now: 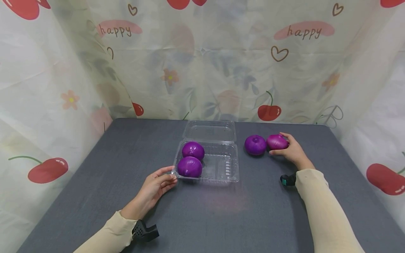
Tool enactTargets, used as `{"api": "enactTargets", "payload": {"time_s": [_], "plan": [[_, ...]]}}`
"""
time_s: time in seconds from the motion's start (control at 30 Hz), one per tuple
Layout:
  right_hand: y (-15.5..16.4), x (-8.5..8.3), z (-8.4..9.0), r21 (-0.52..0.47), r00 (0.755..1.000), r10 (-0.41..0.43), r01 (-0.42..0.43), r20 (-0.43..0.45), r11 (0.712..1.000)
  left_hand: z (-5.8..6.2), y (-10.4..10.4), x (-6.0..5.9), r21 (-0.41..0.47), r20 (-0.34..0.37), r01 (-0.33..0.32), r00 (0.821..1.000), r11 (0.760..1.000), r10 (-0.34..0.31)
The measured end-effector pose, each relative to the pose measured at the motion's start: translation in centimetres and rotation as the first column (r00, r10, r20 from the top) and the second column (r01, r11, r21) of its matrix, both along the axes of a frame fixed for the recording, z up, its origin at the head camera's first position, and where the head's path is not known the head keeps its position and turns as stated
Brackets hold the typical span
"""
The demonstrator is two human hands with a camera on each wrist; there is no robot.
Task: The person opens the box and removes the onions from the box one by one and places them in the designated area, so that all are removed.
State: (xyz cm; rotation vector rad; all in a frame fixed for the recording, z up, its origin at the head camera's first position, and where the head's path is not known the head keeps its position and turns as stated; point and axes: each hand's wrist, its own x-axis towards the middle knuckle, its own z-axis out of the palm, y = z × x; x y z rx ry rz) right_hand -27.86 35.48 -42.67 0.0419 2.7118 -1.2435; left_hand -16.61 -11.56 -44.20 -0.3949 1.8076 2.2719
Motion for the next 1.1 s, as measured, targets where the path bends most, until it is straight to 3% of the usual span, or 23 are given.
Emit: {"api": "enactTargets", "payload": {"time_s": [0.47, 0.7, 0.9, 1.1], "plan": [[0.0, -0.2, -0.1, 0.011, 1.0, 0.008, -0.008, -0.001, 1.0, -0.2, 0.0, -0.1, 0.0, 0.006, -0.009, 1.0, 1.0, 0.009], [0.3, -0.2, 0.2, -0.028, 0.999, -0.01, 0.011, 0.038, 1.0, -0.2, -0.1, 0.0, -0.007, -0.004, 0.0, 1.0, 1.0, 0.0], [0.4, -0.2, 2.1, -0.129, 0.999, -0.04, 0.037, -0.021, 0.991, -0.1, 0.0, 0.0, -0.004, -0.006, 0.001, 1.0, 1.0, -0.001], [-0.9, 0.3, 5.0, -0.274, 0.991, -0.076, 0.044, -0.106, 0.961, -0.1, 0.0, -0.1, 0.003, -0.002, -0.001, 1.0, 1.0, 0.001]]}}
